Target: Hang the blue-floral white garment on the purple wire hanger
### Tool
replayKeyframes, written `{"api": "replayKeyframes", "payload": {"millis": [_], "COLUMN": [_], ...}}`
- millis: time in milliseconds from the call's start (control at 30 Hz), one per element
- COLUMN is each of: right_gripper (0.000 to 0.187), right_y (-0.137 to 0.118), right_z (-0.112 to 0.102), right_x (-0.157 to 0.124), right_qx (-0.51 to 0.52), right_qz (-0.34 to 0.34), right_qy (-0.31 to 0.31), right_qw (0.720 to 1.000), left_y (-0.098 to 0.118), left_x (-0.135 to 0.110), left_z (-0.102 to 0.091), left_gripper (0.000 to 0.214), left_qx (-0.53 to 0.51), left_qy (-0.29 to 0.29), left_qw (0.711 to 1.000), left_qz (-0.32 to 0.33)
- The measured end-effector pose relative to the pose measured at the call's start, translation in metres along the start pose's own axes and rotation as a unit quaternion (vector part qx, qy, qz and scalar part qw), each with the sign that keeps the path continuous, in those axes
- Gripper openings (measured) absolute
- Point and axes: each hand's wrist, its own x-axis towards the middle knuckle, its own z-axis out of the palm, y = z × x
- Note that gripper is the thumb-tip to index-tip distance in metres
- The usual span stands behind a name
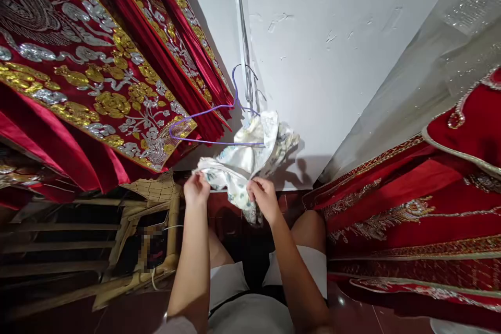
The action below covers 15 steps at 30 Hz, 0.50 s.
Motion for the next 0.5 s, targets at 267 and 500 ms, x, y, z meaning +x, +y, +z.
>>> {"api": "replayKeyframes", "payload": {"millis": [267, 500], "right_gripper": [0.043, 0.049], "right_y": [0.015, -0.035], "right_z": [-0.027, -0.005], "right_x": [-0.004, -0.003], "right_qx": [-0.128, -0.037], "right_qz": [-0.054, -0.04], "right_qy": [0.006, -0.31], "right_qw": [0.99, 0.949], "left_y": [0.002, 0.044], "left_x": [-0.072, -0.102], "left_z": [0.017, 0.07], "left_gripper": [0.023, 0.019], "left_qx": [-0.084, 0.283], "left_qy": [-0.122, -0.313], "left_qw": [0.987, 0.894], "left_qz": [-0.067, 0.153]}}
